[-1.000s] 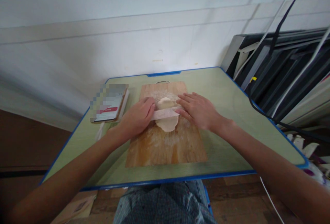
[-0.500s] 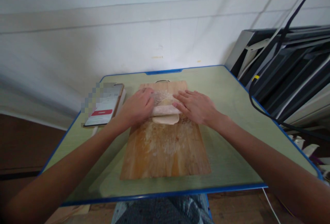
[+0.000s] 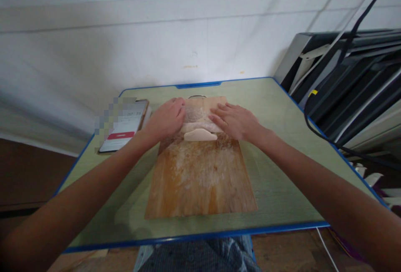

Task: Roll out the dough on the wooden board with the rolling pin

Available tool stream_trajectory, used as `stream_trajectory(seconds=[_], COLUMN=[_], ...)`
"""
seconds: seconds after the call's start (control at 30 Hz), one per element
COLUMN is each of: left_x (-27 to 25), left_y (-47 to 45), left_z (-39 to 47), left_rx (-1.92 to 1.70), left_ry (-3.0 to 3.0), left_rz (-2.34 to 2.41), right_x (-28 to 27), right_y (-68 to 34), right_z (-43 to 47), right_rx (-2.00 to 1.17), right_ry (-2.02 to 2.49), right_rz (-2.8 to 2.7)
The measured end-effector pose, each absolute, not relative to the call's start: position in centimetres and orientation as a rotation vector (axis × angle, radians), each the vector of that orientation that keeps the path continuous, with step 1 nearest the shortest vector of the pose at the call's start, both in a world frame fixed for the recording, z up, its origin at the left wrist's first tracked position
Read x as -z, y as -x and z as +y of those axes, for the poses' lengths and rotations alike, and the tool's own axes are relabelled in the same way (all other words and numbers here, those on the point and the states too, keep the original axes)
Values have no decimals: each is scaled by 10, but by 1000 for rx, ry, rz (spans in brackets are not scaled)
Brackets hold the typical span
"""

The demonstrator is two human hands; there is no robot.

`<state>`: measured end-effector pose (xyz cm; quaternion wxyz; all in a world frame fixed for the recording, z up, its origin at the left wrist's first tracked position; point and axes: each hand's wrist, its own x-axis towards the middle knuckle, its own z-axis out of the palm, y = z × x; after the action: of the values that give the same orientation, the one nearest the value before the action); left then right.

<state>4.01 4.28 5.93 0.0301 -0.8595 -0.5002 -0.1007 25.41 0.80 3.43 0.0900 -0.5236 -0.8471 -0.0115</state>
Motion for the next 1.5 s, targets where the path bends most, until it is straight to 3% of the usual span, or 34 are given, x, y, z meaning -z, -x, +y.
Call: stream_trajectory(seconds=[1.5], left_x=[-55], left_y=[-54], left_z=[99], left_rx=[350], left_ry=[2467], left_rz=[-1749], right_x=[-38], right_y=[-255], right_z=[75], right_rx=[56], right_ry=[1811], right_rz=[-2243])
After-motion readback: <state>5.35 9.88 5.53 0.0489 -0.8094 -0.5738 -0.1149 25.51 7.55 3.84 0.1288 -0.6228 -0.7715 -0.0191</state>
